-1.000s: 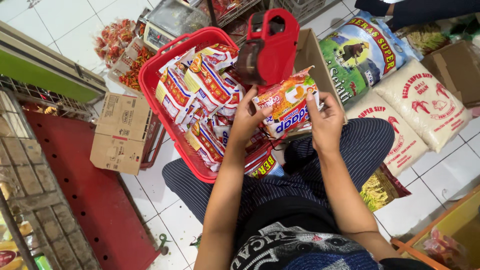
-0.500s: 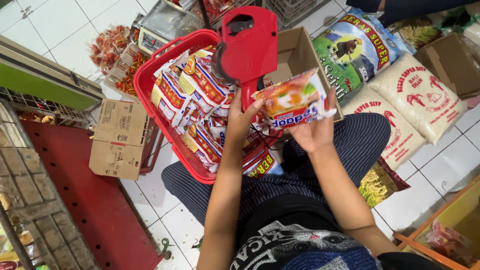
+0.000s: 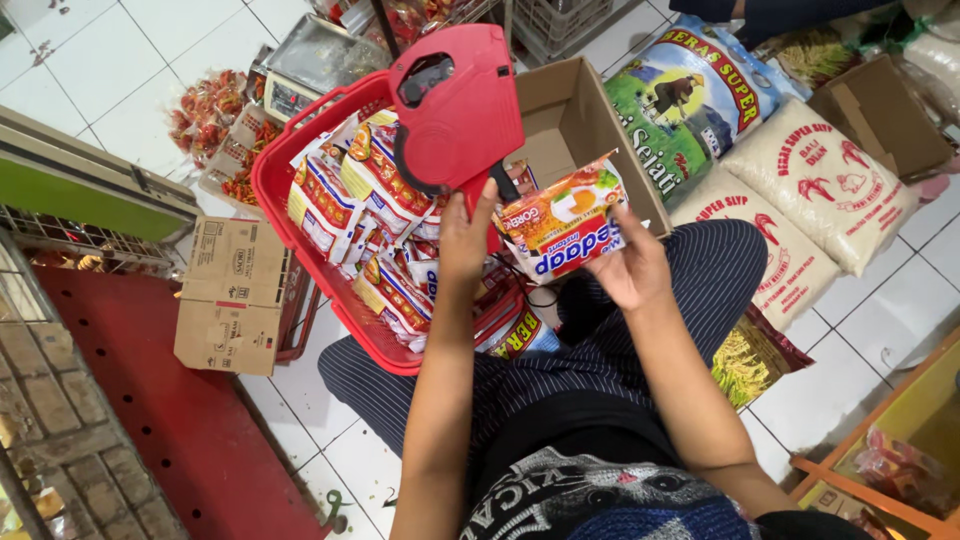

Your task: The person sits on the floor and repeatedly picks up packets of instant noodles from a red basket. They use a handheld red barcode scanner to scan each packet and then place the scanned items into a cardboard box.

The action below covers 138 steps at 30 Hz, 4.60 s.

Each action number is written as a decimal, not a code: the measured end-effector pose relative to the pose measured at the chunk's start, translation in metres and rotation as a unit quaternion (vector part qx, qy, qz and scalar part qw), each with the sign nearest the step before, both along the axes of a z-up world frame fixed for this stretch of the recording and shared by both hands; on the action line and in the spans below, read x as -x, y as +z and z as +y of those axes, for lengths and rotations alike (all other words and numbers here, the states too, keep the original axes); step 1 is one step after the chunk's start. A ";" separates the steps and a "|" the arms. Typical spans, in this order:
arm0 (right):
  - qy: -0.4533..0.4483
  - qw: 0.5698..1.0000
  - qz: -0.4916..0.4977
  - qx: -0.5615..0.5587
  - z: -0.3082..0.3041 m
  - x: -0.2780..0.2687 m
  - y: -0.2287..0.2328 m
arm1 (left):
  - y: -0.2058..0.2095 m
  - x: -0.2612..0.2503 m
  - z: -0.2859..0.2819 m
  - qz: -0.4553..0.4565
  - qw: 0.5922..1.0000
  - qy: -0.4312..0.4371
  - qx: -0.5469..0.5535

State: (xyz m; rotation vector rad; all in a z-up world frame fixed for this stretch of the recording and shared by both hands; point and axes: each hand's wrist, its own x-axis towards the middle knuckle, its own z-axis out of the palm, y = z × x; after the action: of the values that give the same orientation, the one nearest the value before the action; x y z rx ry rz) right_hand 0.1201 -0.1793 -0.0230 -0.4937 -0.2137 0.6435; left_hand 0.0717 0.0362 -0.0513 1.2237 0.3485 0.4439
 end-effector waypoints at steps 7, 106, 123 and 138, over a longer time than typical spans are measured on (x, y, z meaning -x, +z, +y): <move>-0.266 0.959 0.009 0.094 -0.004 -0.027 -0.018 | -0.025 0.000 0.006 -0.034 0.989 -0.062 0.126; -0.213 0.800 -0.203 0.523 -0.087 0.036 0.032 | 0.040 -0.004 -0.038 -0.110 0.990 0.018 0.082; 0.004 0.866 -0.337 0.369 0.008 0.048 0.067 | 0.035 0.032 0.007 -0.094 0.985 0.119 0.083; 0.052 0.827 -0.316 0.462 -0.001 0.040 0.021 | 0.060 0.058 0.054 -0.092 0.971 0.216 0.041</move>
State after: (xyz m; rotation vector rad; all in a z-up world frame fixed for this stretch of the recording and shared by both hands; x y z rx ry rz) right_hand 0.0802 -0.1807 -0.0022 -1.6563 -0.5638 0.6454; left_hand 0.0140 0.0901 0.0087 1.0147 0.4694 0.9037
